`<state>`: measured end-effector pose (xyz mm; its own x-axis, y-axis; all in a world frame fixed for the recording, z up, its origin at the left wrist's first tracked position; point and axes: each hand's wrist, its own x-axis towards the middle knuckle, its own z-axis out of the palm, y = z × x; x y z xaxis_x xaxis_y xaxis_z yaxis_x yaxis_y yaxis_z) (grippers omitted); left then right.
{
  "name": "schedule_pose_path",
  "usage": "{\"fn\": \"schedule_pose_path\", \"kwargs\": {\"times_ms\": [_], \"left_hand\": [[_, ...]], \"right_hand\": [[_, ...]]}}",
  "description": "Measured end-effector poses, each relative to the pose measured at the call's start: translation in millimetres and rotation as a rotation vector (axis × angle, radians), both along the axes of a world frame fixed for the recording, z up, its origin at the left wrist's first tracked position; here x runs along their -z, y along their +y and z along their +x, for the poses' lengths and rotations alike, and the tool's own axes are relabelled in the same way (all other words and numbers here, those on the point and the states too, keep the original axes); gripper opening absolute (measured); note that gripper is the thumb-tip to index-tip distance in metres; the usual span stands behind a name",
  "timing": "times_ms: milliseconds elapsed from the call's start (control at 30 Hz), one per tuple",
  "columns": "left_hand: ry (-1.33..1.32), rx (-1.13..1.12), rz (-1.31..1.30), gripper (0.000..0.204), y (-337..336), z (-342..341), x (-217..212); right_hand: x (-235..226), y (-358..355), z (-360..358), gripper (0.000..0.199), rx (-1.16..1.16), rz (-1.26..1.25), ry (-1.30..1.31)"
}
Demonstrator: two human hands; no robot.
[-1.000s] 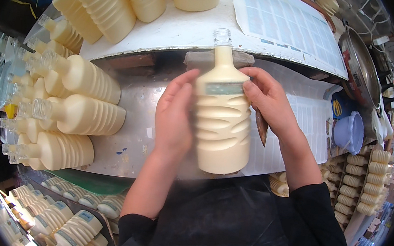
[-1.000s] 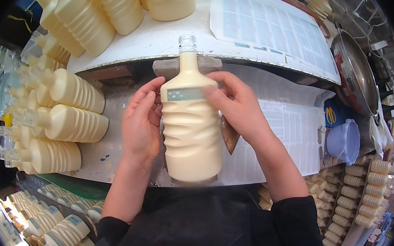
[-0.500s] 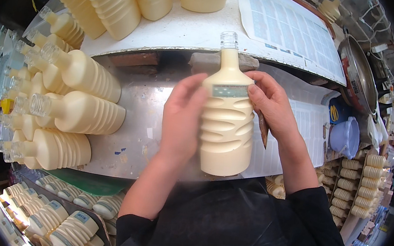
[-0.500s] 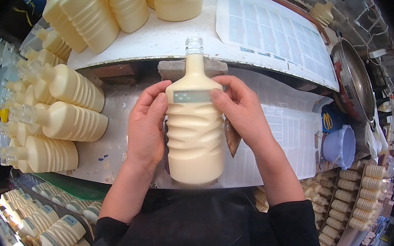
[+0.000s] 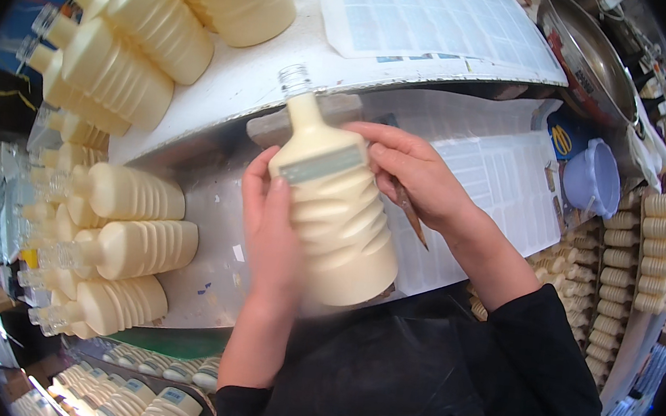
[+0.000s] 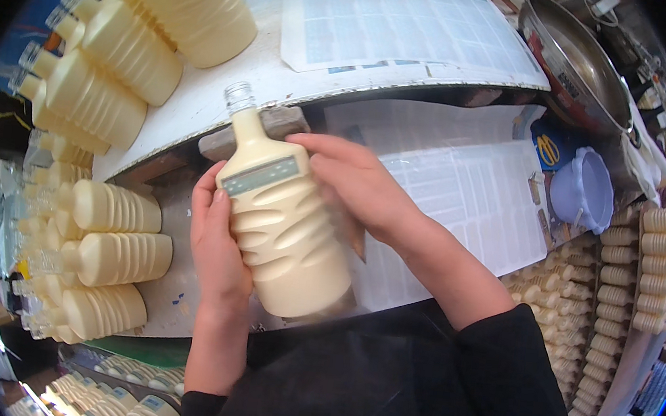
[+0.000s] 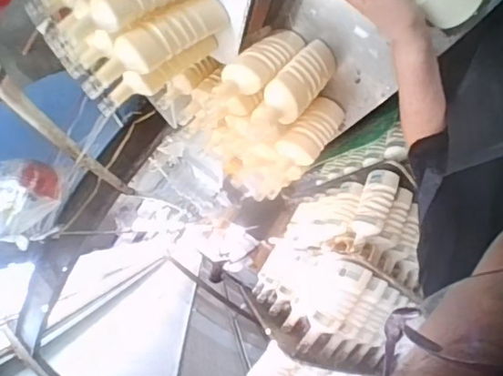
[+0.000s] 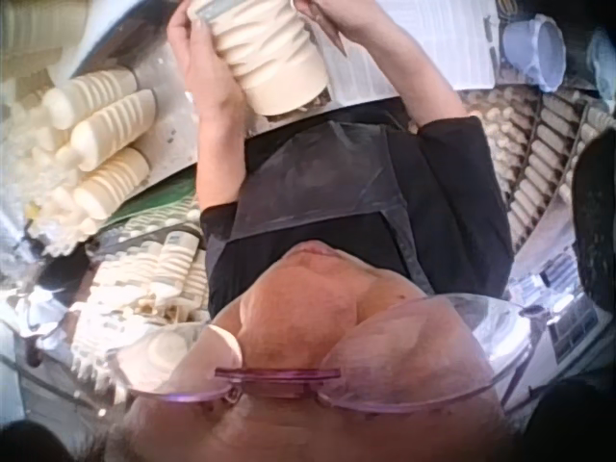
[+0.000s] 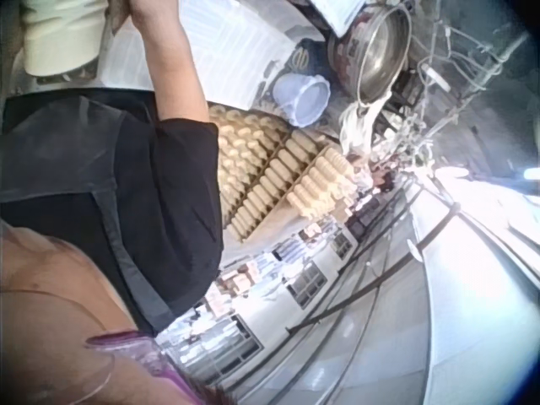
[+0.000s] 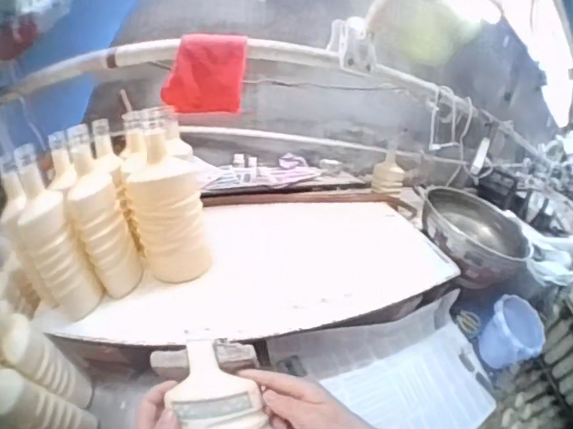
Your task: The person applies labels to cream-colored plastic bottles by hand. They pick up a bottle, place a label on its side, smooth it down, and then set the bottle aside. This process is repeated for multiple bottles.
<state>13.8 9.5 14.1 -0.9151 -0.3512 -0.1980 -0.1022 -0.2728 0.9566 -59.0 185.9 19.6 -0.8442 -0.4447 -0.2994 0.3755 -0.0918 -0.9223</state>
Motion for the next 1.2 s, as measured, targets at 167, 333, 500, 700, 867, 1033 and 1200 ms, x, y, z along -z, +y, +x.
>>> {"fn": "schedule_pose_path", "kwargs": {"times_ms": [167, 333, 500, 700, 867, 1033, 1200], "left_hand": [[0.016, -0.04, 0.159, 0.038, 2, -3, 6], [0.05, -0.033, 0.229, 0.039, 1, -3, 13], [0.075, -0.006, 0.22, 0.04, 0, -4, 20], [0.066, -0.02, 0.259, 0.042, 2, -4, 18], [0.077, -0.029, 0.222, 0.037, 0, -4, 19], [0.055, -0.049, 0.217, 0.035, 1, -4, 17], [0.044, -0.046, 0.216, 0.036, 3, -4, 14]], "right_hand": [[-9, 4, 0, 0.043, -0.03, 0.013, -0.005], [-9, 8, 2, 0.043, -0.067, -0.048, 0.047], [1, 12, 1, 0.042, -0.07, -0.103, 0.081], [3, 3, -7, 0.035, -0.018, 0.028, 0.18], [-3, -3, -8, 0.031, -0.01, 0.211, 0.262], [0, -6, -6, 0.029, 0.02, 0.172, 0.225], [-1, -5, -7, 0.028, 0.005, 0.192, 0.249]]}}
